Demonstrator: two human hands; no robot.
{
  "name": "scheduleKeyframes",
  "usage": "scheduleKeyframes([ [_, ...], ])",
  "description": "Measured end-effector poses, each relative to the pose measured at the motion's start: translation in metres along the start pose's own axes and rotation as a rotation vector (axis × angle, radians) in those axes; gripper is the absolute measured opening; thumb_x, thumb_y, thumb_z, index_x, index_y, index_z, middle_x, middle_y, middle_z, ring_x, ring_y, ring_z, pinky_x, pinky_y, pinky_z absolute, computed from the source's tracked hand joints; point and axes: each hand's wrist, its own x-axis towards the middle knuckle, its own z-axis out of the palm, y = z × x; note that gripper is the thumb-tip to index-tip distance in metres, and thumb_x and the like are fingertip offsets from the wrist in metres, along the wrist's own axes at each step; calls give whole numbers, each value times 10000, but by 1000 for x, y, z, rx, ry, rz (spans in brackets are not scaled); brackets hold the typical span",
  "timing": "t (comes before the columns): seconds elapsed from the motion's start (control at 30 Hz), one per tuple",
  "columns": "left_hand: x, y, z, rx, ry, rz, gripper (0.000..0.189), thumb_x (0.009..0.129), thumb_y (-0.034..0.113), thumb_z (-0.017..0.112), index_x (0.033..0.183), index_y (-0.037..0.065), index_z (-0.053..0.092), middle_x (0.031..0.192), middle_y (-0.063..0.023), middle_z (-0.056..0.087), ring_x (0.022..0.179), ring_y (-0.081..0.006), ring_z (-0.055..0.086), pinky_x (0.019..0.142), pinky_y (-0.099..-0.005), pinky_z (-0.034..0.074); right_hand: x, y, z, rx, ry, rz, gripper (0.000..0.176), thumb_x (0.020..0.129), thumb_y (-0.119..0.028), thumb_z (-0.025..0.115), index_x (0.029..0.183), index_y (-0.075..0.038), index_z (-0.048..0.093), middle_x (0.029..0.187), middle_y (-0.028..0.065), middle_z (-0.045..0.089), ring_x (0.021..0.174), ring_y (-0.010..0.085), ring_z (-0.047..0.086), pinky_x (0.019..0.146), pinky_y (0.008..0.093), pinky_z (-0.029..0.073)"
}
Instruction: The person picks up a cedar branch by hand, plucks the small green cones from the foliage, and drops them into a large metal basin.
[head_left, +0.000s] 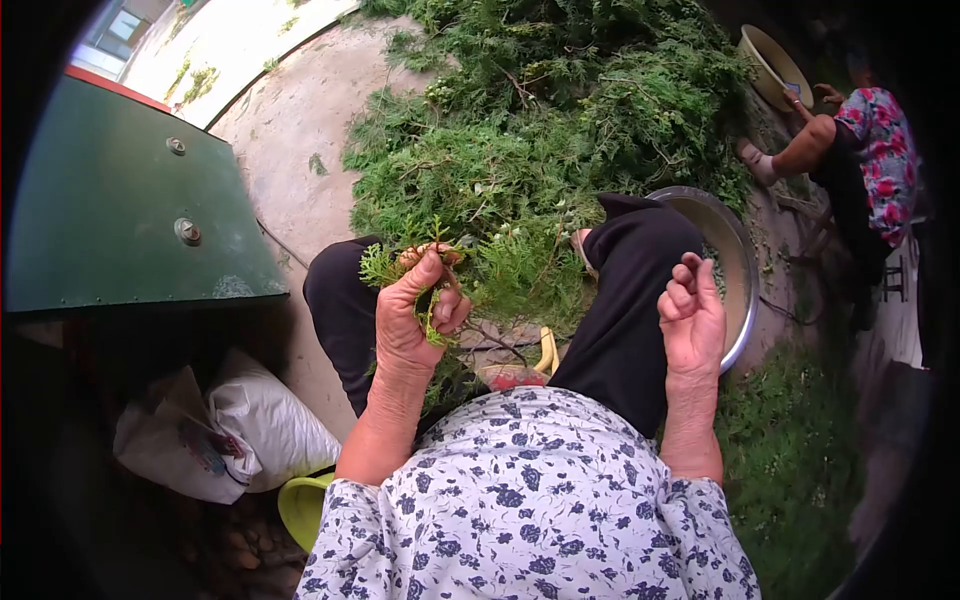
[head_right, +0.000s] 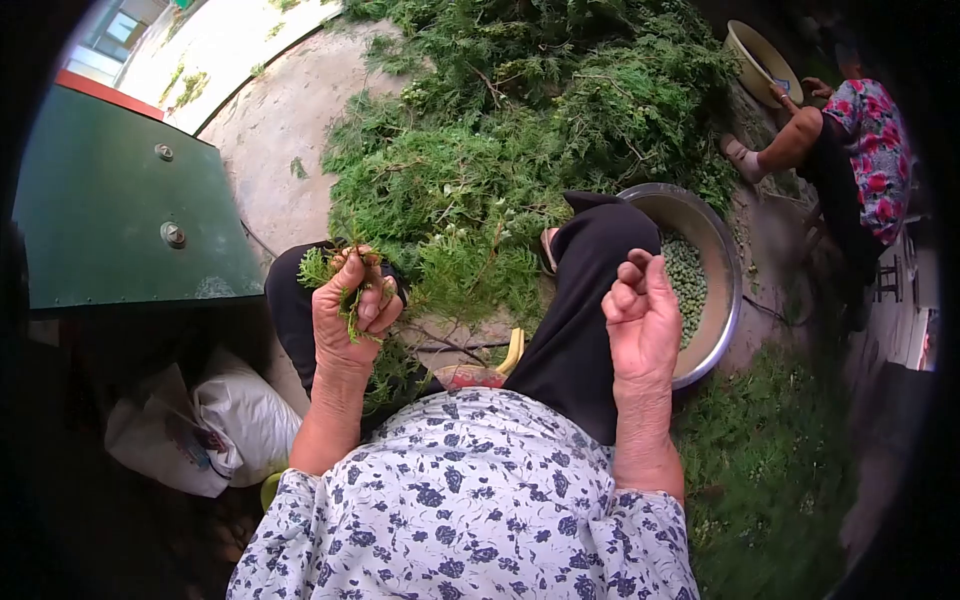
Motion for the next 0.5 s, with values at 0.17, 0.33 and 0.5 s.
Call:
scheduleKeyframes([
  [0.17, -1, 0, -5, 15, -120, 9, 228, 915, 222, 488, 912, 33, 616, 448, -18, 418, 378, -86, 295, 348, -215, 211, -11, 75, 33, -501, -118, 315, 276, 860, -161, 602, 1042, 40, 551, 797, 61, 593, 511, 90, 564, 406, 203, 440],
  [0.33, -6, 0, -6, 20, -65, -4, 243, 917, 227, 489, 936, 2, 579, 480, -33, 444, 416, -101, 337, 361, -223, 258, 0, 98, 47, -676, -158, 340, 181, 836, -148, 635, 917, 12, 607, 674, 1, 574, 503, 41, 538, 383, 172, 371],
  [0.5, -3, 9, -15, 47, 134, 151, 229, 883, 178, 560, 1068, 42, 555, 837, -39, 593, 667, -133, 521, 622, -271, 422, -1, 111, 52, -564, -196, 243, 138, 831, -133, 635, 811, 3, 622, 633, -16, 571, 507, 38, 528, 406, 177, 372],
])
